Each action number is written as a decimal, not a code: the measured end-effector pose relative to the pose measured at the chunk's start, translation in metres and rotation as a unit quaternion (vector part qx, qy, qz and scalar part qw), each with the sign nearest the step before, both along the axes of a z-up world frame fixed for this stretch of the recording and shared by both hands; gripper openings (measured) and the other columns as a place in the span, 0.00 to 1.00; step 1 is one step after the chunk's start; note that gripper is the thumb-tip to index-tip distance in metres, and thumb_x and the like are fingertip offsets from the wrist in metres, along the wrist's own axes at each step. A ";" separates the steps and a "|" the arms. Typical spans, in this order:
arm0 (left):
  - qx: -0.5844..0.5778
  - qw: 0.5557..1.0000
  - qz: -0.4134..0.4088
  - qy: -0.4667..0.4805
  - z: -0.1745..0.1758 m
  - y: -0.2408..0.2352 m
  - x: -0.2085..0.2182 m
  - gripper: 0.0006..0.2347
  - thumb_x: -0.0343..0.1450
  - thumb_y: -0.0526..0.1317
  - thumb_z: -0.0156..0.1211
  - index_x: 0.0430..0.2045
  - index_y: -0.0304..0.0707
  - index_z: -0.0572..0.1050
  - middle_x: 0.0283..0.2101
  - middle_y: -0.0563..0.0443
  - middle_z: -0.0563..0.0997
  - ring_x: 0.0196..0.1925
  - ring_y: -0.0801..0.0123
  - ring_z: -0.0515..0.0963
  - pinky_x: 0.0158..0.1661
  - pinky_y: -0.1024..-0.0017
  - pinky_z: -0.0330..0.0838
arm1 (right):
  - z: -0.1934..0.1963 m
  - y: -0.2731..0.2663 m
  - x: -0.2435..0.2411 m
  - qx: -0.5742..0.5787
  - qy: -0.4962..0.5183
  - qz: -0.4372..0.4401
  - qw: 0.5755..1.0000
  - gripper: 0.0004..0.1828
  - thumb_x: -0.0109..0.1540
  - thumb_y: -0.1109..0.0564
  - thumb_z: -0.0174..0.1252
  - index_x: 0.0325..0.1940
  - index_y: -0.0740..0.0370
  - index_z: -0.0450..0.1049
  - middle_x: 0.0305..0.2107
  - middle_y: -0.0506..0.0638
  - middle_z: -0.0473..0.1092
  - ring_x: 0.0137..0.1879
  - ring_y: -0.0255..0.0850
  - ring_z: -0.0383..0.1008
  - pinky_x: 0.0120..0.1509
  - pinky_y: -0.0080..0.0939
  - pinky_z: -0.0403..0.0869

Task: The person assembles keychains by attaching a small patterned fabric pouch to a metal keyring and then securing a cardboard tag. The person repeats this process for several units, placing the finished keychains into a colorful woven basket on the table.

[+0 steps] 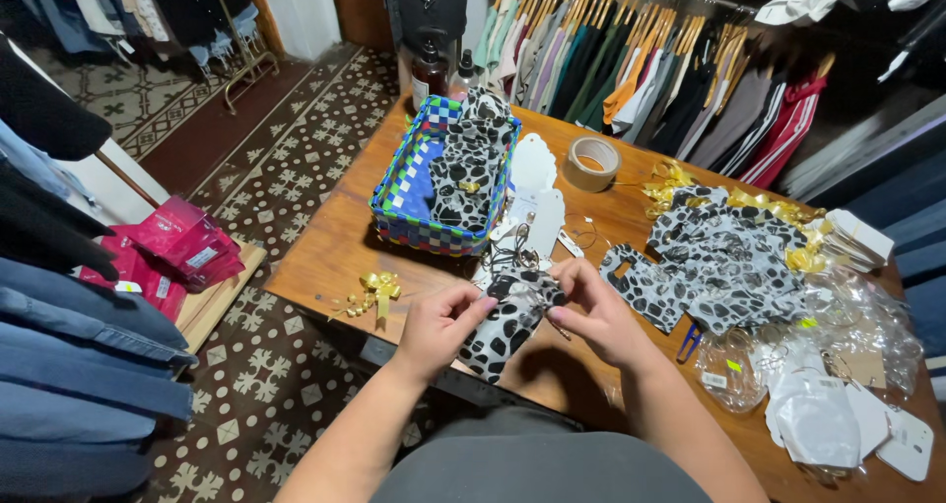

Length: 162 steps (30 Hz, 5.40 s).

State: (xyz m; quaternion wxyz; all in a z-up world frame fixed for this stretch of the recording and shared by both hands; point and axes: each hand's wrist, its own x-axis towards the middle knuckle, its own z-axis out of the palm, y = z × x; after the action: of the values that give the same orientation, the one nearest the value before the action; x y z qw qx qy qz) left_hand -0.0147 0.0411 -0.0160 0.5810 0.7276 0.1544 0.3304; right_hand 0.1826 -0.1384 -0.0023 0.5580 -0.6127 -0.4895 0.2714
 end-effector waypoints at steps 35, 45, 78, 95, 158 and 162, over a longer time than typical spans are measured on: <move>0.370 0.904 0.093 0.194 0.015 0.130 0.075 0.20 0.71 0.45 0.63 0.57 0.38 0.73 0.52 0.41 0.77 0.57 0.46 0.77 0.60 0.50 0.65 | -0.047 -0.059 0.075 -0.353 -0.253 -0.389 0.812 0.28 0.56 0.41 0.71 0.58 0.49 0.76 0.53 0.48 0.74 0.61 0.49 0.75 0.67 0.50 0.71; 0.312 0.949 -0.005 -0.042 0.018 0.043 0.062 0.12 0.74 0.40 0.56 0.51 0.40 0.74 0.48 0.46 0.78 0.55 0.52 0.78 0.57 0.55 0.68 | -0.050 -0.071 0.071 -0.159 -0.063 -0.344 0.923 0.09 0.65 0.52 0.64 0.46 0.56 0.79 0.33 0.49 0.76 0.40 0.38 0.76 0.48 0.40 0.75; -0.203 0.953 -0.172 0.144 -0.017 -0.050 0.028 0.03 0.69 0.32 0.62 0.32 0.40 0.78 0.29 0.54 0.81 0.27 0.76 0.79 0.33 0.80 0.74 | 0.060 -0.059 -0.045 0.101 -0.420 0.121 0.894 0.06 0.68 0.55 0.51 0.41 0.58 0.71 0.42 0.47 0.76 0.39 0.45 0.72 0.44 0.43 0.66; 0.153 0.953 -0.011 0.260 0.000 -0.042 -0.003 0.08 0.63 0.41 0.62 0.33 0.58 0.80 0.21 0.66 0.74 0.28 0.72 0.75 0.33 0.70 0.68 | 0.038 -0.020 -0.056 0.019 -0.562 0.122 0.818 0.10 0.66 0.52 0.59 0.32 0.54 0.69 0.29 0.46 0.64 0.35 0.46 0.63 0.37 0.45 0.59; 0.377 0.924 0.027 0.065 -0.016 -0.061 0.021 0.21 0.63 0.50 0.66 0.44 0.41 0.72 0.34 0.49 0.72 0.38 0.55 0.77 0.38 0.61 0.74 | -0.032 -0.092 0.008 -0.085 0.124 -0.160 0.976 0.11 0.65 0.60 0.61 0.30 0.69 0.80 0.14 0.54 0.69 0.20 0.37 0.67 0.25 0.35 0.69; 0.417 0.895 -0.025 0.159 -0.044 -0.053 0.028 0.15 0.60 0.42 0.66 0.38 0.43 0.73 0.33 0.51 0.73 0.39 0.54 0.79 0.41 0.60 0.74 | -0.024 -0.088 -0.009 -0.117 0.068 -0.141 0.981 0.11 0.63 0.58 0.63 0.28 0.66 0.81 0.12 0.52 0.72 0.19 0.35 0.70 0.24 0.34 0.71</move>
State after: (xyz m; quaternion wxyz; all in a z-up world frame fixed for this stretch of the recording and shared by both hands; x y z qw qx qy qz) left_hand 0.0131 -0.0123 -0.0597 0.2005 0.9494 0.0746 0.2301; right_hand 0.1737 -0.2264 -0.0266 0.5471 -0.7168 -0.3235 0.2867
